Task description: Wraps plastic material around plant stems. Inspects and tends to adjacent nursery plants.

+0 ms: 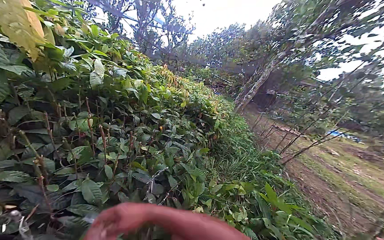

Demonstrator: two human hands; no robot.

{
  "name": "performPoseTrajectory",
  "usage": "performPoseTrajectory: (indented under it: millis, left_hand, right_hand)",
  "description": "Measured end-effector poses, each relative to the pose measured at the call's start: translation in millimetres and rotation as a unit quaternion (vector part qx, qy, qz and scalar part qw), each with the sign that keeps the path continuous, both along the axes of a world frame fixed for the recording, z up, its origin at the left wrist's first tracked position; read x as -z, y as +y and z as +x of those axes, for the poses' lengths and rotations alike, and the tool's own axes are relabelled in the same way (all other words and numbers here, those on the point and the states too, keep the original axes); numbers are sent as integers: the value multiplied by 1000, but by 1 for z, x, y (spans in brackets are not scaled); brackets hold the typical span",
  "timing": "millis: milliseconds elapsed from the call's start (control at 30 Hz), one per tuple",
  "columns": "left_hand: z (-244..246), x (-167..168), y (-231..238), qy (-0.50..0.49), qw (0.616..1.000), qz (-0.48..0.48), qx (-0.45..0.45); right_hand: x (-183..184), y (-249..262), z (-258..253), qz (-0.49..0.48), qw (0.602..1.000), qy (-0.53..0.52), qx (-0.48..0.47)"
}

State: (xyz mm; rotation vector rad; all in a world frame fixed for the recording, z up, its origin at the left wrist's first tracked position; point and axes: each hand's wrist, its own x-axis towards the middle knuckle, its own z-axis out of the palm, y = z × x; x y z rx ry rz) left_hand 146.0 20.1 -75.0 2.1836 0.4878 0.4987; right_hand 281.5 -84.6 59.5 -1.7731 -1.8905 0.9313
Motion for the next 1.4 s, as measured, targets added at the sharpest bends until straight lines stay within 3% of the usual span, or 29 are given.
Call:
performPoseTrajectory:
  millis: [33, 100, 167, 200, 267, 333, 367, 400, 500, 600, 700, 767, 833, 933, 1067, 1167, 1267, 1333, 1400]
  left_hand:
    - [-1, 2, -1, 11, 1000, 7, 13]
    - [-3, -4, 0, 23, 998, -36, -36]
    - [-3, -19, 5, 7, 986, -136, -93]
    - [-3, -23, 5, 6, 981, -161, -108]
    - [0, -23, 0, 51, 988, -119, -87]
    - [4, -16, -7, 92, 994, -53, -38]
    - [1, -12, -7, 75, 996, -31, -22]
    - [-3, -10, -4, 41, 998, -25, -34]
    - [-7, -20, 13, -33, 987, -99, -126]
    - [-1, -35, 4, 25, 985, -126, -119]
    - [2, -30, -7, 103, 992, -62, -37]
    - [0, -20, -2, 48, 997, -11, -57]
    - [-4, -21, 12, 5, 992, -17, -122]
    - [-10, -27, 18, -2, 982, -101, -163]
    - [4, -36, 7, 74, 990, -89, -80]
    - [8, -33, -13, 115, 993, -4, 4]
    - [-1, -28, -3, 70, 995, 19, -74]
    - [-8, -37, 8, 45, 989, -24, -141]
    - [-9, -40, 6, 39, 983, -71, -166]
  right_hand:
    - [-4, 10, 32, -25, 1000, 0, 2]
    - [-2, 13, 62, -86, 978, -190, 17]
    - [7, -3, 30, -102, 953, -286, 10]
    - [3, -11, 7, -100, 958, -269, -10]
    - [-13, -6, -13, -65, 986, -148, -32]
    - [-24, 21, 22, -81, 996, -17, -21]
    - [-19, 31, 51, -115, 993, -18, -4]
    - [-8, 33, 71, -135, 987, -89, 10]
    - [9, 6, 37, -104, 957, -267, 39]
    - [-21, -6, -22, -70, 980, -186, -25]
    - [-32, 31, 28, -131, 991, -7, -15]
    - [-10, 36, 69, -160, 982, -99, 0]
    - [16, 8, 65, -135, 968, -210, -3]
    - [29, -35, 43, -137, 966, -217, 30]
    - [-19, -42, -21, -67, 984, -163, -31]
    - [-28, 10, 27, -75, 996, -45, -5]
    - [12, 15, 85, -146, 980, -133, 20]
    - [35, -11, 73, -147, 981, -127, 17]
    - [34, -35, 39, -103, 977, -176, 55]
